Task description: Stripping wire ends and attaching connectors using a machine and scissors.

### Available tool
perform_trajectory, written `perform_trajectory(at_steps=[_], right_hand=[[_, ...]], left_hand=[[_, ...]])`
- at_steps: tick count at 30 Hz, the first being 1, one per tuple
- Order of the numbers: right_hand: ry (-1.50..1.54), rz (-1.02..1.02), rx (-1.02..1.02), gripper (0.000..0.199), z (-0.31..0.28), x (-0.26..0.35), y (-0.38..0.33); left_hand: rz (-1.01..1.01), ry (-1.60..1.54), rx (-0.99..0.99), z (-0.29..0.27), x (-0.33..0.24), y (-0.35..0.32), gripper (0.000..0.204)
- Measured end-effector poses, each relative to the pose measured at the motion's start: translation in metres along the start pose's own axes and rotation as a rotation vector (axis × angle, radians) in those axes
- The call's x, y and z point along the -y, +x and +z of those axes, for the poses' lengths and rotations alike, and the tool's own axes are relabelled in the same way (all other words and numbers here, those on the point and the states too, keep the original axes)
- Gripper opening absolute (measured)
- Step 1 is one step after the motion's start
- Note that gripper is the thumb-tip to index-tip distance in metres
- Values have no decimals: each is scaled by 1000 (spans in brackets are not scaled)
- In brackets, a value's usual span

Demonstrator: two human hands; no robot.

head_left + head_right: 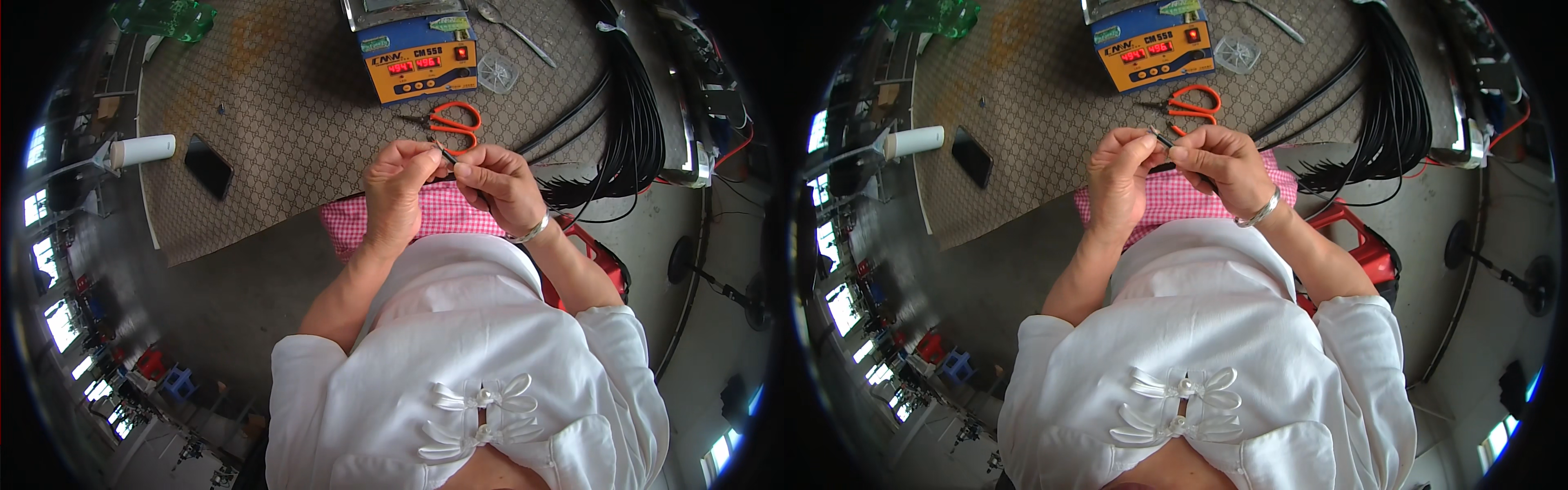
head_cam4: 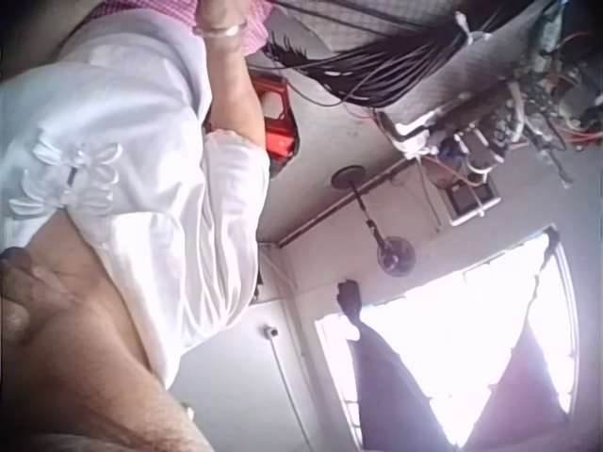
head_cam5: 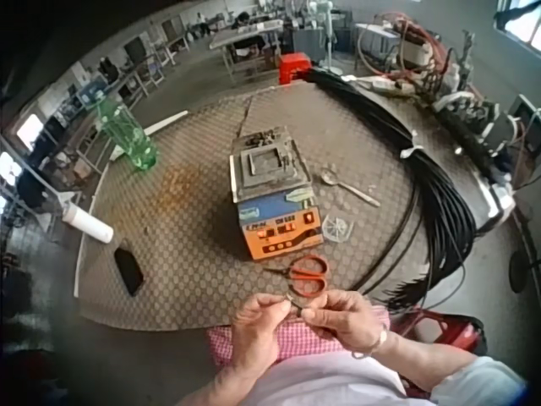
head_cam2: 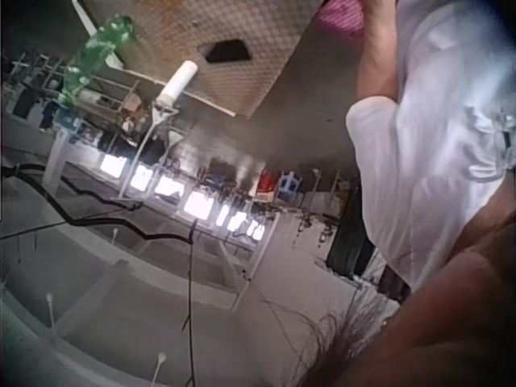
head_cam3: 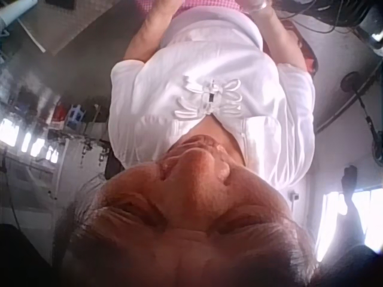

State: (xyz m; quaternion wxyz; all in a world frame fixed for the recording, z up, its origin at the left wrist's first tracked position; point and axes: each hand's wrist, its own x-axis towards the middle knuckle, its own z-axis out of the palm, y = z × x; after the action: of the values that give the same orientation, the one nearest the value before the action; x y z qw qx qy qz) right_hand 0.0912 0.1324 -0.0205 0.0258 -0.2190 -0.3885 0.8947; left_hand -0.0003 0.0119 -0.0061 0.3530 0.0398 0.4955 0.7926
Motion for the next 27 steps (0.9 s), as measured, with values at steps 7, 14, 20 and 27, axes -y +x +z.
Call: perform_trajectory(at_steps=[7, 14, 20, 27], right_hand=[[216, 6, -53, 7, 13, -10, -1], [253, 53, -11, 8, 10, -16, 3], [55, 55, -12, 11, 5, -2, 2], [35, 114, 128, 17, -1, 6, 0]], left_hand=[[-32, -206, -91, 9, 15, 0, 5], [-320, -377, 36, -3, 17, 1, 13], [-258, -250, 36, -6, 7, 2, 16], [-355, -230, 213, -17, -5, 9, 26]])
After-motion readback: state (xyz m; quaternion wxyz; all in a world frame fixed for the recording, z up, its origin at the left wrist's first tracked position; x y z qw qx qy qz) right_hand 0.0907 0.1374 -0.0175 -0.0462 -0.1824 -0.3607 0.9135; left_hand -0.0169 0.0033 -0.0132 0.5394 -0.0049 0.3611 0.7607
